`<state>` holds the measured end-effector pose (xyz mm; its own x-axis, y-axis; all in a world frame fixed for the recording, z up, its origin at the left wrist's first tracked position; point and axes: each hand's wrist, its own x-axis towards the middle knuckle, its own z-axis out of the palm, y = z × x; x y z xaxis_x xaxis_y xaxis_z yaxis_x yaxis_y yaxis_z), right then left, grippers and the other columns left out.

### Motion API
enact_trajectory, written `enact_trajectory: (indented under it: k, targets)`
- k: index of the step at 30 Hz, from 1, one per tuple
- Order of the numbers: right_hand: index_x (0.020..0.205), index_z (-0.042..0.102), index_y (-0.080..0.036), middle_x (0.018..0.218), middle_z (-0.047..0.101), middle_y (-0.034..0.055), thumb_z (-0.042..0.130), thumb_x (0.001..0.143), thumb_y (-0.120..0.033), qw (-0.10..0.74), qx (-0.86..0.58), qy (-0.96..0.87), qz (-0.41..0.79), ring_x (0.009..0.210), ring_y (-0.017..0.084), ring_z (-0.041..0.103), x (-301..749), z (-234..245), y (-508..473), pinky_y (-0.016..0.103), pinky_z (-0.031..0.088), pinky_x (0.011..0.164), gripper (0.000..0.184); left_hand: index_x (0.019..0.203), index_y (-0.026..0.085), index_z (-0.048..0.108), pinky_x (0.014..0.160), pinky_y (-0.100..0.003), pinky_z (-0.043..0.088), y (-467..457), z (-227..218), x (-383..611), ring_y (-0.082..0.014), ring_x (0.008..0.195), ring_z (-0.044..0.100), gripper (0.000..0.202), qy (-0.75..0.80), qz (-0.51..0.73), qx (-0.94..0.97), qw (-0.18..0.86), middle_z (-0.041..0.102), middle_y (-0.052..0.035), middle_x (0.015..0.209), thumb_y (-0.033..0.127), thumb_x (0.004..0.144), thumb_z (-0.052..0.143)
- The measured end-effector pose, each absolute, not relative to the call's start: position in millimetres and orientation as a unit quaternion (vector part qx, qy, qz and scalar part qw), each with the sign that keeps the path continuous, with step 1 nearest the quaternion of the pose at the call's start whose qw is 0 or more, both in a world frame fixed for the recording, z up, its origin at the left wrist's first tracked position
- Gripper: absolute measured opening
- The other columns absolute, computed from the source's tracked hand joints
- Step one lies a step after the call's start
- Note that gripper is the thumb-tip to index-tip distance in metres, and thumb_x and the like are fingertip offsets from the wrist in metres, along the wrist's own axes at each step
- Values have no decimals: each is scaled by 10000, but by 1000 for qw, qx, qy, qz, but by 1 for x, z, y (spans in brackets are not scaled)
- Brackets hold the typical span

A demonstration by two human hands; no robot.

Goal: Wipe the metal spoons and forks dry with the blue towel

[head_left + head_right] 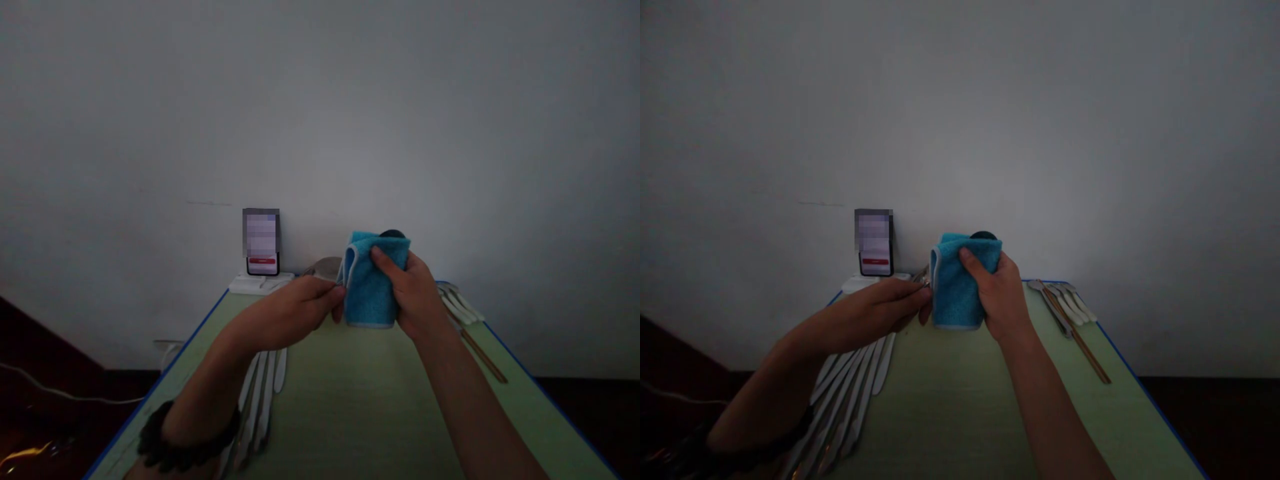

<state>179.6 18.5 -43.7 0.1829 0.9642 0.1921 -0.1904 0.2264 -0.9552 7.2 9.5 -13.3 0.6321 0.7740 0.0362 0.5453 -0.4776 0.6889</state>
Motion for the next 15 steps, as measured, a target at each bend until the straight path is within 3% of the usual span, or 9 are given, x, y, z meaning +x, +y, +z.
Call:
enact_trajectory:
  k: [7, 15]
  targets:
    - [808, 602, -184, 716, 687, 25, 686, 659, -411, 613, -419, -474, 473, 614, 180, 638, 176, -47, 14, 322, 511, 607, 284, 709, 164, 611, 572, -208, 366, 6, -4, -13, -106, 582, 465, 409, 401, 138, 855, 299, 465, 27, 593, 385, 893, 320]
    - [827, 625, -183, 786, 681, 32, 564, 772, -437, 471, -497, -639, 351, 711, 188, 614, 156, -36, 22, 319, 479, 651, 267, 759, 151, 596, 535, -214, 333, 23, -2, -59, -106, 575, 452, 370, 465, 223, 827, 226, 509, 21, 621, 416, 873, 364]
